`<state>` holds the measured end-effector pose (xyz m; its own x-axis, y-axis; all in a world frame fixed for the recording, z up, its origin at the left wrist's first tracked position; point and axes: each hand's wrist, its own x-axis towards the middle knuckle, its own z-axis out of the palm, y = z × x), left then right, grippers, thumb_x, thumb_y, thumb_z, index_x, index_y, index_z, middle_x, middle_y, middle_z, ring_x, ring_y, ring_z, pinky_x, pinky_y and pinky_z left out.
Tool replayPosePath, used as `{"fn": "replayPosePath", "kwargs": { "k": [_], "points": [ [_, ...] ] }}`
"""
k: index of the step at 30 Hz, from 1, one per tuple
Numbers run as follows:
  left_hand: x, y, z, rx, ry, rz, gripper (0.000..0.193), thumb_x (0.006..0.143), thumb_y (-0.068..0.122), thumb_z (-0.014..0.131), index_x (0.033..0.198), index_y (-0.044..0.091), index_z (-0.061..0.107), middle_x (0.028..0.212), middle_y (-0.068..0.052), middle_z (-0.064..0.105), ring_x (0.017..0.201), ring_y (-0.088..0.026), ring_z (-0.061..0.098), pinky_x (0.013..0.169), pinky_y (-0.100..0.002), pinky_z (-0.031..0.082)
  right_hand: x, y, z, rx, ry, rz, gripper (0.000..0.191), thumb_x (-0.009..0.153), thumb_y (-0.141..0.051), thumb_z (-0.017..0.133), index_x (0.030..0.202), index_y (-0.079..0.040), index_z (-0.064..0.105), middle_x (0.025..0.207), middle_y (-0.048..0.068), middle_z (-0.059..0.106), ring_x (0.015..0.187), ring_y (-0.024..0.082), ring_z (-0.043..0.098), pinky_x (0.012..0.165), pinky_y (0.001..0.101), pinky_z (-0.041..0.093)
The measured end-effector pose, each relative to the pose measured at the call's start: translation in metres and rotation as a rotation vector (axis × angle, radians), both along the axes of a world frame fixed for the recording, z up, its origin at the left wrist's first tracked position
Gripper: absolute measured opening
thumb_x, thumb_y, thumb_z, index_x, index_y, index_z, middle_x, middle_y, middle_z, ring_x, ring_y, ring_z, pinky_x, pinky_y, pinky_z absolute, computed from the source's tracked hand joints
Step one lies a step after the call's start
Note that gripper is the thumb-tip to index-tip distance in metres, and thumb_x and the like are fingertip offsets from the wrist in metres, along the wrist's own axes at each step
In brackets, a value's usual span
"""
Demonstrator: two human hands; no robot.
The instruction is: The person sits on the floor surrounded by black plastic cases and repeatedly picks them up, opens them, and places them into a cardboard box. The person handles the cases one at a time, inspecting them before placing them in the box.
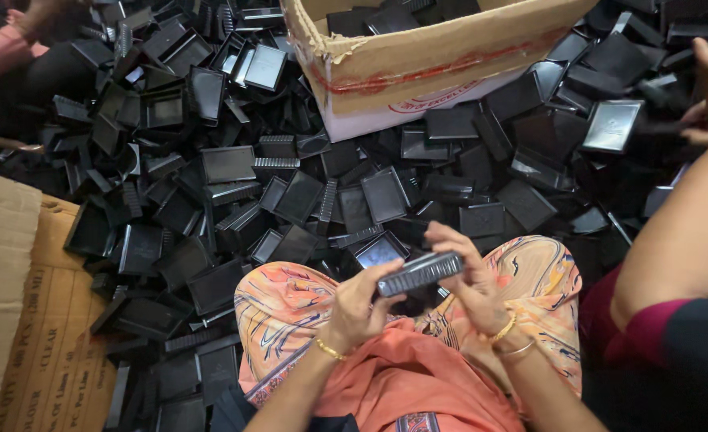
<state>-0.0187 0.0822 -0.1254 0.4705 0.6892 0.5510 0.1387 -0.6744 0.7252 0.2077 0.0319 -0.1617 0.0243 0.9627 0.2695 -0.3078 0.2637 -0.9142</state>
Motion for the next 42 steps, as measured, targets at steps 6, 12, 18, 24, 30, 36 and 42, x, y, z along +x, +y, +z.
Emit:
{"fn": "replayPosePath", "kwargs": {
  "k": [6,12,18,24,30,36,42],
  "points": [
    [0.007,0.045,0.045,0.204,0.078,-0.139,0.045,0.085,0.005,0.077,0.126,-0.002,0.058,0.122,-0.021,0.069,0.11,-0.038,0.071,0.095,-0.043,0.06,0.011,0.015,0.002,-0.124,-0.202,-0.229,0.048,0.085,0.005,0.07,0.131,-0.004,0.059,0.132,0.013,0.063,0.123,0.022,0.06,0.107,0.0342,0.049],
    [0.05,0.176,0.136,0.846,0.154,0.309,0.04,0.097,0.004,0.06,0.137,0.002,0.059,0.145,-0.028,0.053,0.138,-0.047,0.05,0.12,-0.057,0.038,-0.022,0.07,-0.021,0.238,-1.281,-0.153,0.056,0.067,-0.005,0.077,0.121,-0.005,0.063,0.144,0.021,0.049,0.138,0.041,0.039,0.11,0.0533,0.038],
    [0.099,0.209,0.038,0.719,0.532,-0.112,0.039,0.095,0.009,0.061,0.134,0.008,0.06,0.136,-0.017,0.059,0.132,-0.033,0.053,0.114,-0.043,0.046,-0.028,0.092,-0.078,0.137,-1.617,0.16,0.038,0.066,-0.012,0.072,0.103,-0.006,0.068,0.157,0.018,0.036,0.148,0.04,0.025,0.109,0.0657,0.03],
    [0.079,0.201,-0.115,0.862,1.028,-0.196,0.037,0.087,0.028,0.061,0.123,0.037,0.063,0.13,-0.005,0.059,0.13,-0.03,0.054,0.106,-0.055,0.041,0.0,0.085,-0.094,0.138,-1.39,0.211,0.026,0.066,-0.011,0.074,0.09,-0.009,0.064,0.148,0.023,0.04,0.144,0.045,0.028,0.112,0.0606,0.03],
    [0.052,0.208,-0.063,0.421,0.813,-0.158,0.055,0.076,0.022,0.079,0.128,0.026,0.063,0.112,-0.015,0.055,0.105,-0.035,0.058,0.09,-0.046,0.048,0.009,0.071,-0.073,0.275,-1.254,0.283,0.028,0.061,-0.013,0.079,0.074,-0.009,0.055,0.151,0.024,0.042,0.14,0.042,0.038,0.104,0.0556,0.036],
    [0.01,0.139,-0.003,-0.045,0.094,0.092,0.057,0.071,0.03,0.091,0.109,0.01,0.053,0.113,-0.012,0.056,0.107,-0.033,0.061,0.095,-0.039,0.051,0.01,0.058,-0.044,0.19,-1.094,0.124,0.035,0.075,-0.023,0.084,0.1,-0.009,0.063,0.141,0.022,0.044,0.131,0.04,0.044,0.108,0.0469,0.041],
    [-0.019,0.053,-0.008,-0.097,0.269,-0.102,0.058,0.076,0.036,0.083,0.125,0.012,0.064,0.122,-0.016,0.055,0.118,-0.034,0.052,0.105,-0.044,0.042,0.014,0.026,-0.014,-0.079,-0.543,0.032,0.086,0.07,-0.009,0.087,0.141,-0.009,0.038,0.136,0.013,0.045,0.129,0.027,0.048,0.107,0.0403,0.042]
  ]
}}
